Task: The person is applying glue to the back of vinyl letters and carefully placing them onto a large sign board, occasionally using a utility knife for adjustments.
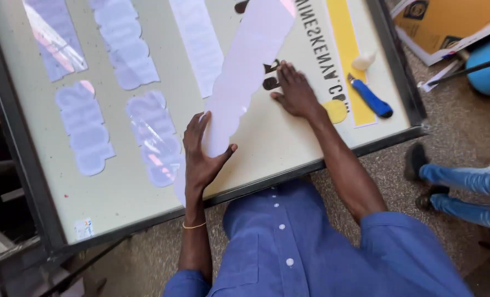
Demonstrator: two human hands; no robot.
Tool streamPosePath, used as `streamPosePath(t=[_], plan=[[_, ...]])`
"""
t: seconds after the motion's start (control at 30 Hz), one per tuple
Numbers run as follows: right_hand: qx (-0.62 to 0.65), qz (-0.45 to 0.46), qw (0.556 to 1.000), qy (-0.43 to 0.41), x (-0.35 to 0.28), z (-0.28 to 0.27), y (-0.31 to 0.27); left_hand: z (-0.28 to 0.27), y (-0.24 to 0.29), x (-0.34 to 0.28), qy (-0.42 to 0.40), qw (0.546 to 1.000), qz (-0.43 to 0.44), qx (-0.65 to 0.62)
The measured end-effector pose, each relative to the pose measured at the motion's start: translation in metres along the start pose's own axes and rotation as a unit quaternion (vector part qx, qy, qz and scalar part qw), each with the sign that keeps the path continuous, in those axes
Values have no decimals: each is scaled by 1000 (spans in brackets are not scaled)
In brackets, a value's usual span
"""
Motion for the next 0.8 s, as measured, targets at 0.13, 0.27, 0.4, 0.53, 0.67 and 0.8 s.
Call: streamPosePath(t=[0.13, 0.27, 0.4, 0.53, 0.67, 0.8], plan=[[1, 19, 999, -46, -44, -16, -51, 6, -2, 6, 13, 999, -17, 30], [391, -58, 886, -242, -95, -39, -119, 36, 5, 16, 12, 997, -1, 76], [448, -93, 860, -227, -91, -73, -115, 53, 36, 17, 36, 997, -12, 65], [139, -140, 976, -92, -70, -50, -50, 67, 52, 10, 76, 992, -19, 103], [282, -180, 905, -263, -87, -67, -75, 75, 74, 11, 129, 983, -39, 123], [487, -140, 788, -348, -115, -79, -111, 73, 97, -6, 197, 972, -77, 104]])
Point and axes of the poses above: each hand's wrist, its own x-axis towards the middle knuckle, its own z-axis out of the palm, y = z × x, the point moved 8 cm from there along x, towards the middle knuckle, and after that the axes turned 13 degrees about x, right-handed, at the moved point
